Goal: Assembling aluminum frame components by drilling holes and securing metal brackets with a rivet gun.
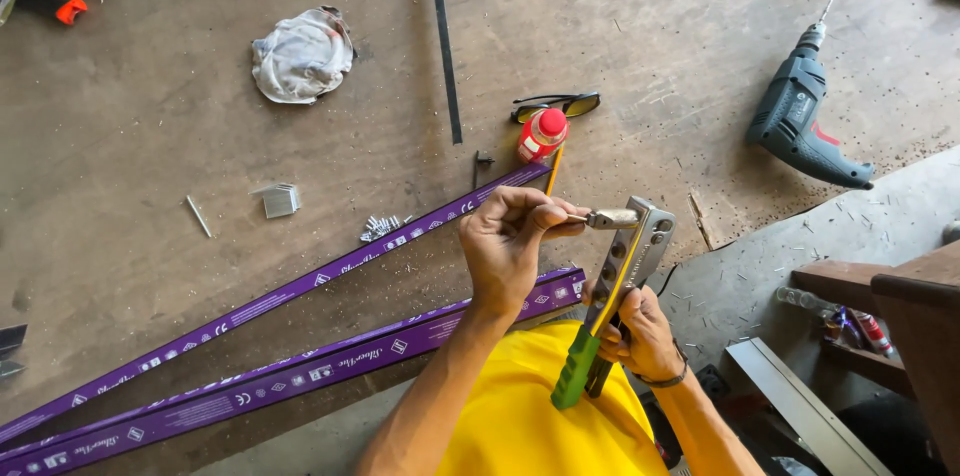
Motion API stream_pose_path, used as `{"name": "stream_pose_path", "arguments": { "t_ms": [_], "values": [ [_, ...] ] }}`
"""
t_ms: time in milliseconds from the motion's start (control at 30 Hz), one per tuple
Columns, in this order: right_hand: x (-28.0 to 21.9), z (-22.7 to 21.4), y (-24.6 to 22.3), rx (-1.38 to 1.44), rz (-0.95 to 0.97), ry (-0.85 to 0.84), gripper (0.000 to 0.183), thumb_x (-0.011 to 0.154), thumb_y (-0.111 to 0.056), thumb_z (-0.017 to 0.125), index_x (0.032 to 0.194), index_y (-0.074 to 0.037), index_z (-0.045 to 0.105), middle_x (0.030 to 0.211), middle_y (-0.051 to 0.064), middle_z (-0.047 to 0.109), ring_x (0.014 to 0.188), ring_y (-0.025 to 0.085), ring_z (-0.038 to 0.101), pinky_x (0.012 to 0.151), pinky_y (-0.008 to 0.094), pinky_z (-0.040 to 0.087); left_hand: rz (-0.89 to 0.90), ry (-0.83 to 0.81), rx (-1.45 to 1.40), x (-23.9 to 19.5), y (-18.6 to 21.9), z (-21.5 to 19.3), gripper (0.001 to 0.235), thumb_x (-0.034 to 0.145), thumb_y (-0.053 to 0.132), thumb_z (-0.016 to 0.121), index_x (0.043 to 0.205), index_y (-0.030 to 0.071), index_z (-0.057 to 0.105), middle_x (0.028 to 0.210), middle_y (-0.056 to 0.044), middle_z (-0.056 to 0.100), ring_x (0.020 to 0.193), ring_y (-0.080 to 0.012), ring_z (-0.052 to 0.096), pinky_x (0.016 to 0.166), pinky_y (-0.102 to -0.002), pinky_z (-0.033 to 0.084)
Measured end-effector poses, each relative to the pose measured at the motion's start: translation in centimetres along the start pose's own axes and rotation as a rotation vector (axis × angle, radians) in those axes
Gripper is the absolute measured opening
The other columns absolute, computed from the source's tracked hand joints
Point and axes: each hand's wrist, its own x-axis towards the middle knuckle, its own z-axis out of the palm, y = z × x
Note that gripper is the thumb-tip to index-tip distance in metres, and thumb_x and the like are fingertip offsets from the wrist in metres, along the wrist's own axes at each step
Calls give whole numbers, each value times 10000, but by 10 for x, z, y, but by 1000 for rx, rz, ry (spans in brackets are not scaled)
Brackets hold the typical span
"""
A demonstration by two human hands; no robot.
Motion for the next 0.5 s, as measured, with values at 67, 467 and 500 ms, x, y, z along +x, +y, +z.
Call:
{"name": "stream_pose_path", "arguments": {
  "t_ms": [67, 467, 500],
  "values": [
    [1, -2, 1, 5, 0, -13, 668, 963, -592, 569, 1123, 56, 568, 585, -14, 389, 389, 33, 306, 335, 187, 352, 104, -24, 115, -2, 1, -2, 132, 948, 81, 695, 916, -31, 632, 881, -210, 736, 852, -309, 777, 742, -335, 695],
    [24, 38, 1, -216, -110, 89, 165, 997, -69, 626, 999, 96, 635, 643, 121, 562, 406, 113, 439, 329, 256, 423, 140, 177, 114, -14, -20, -2, 486, 838, 76, 819, 1213, -3, 521, 1008, -192, 727, 859, -243, 739, 737, -358, 654],
    [26, 41, 5, -149, -105, 122, 256, 996, 26, 605, 753, 106, 605, 531, 129, 457, 380, 141, 417, 315, 297, 440, 114, 37, 314, -21, -20, -4, 927, 805, 89, 859, 1553, -34, 326, 1191, -269, 704, 998, -285, 736, 882, -396, 633]
  ]
}}
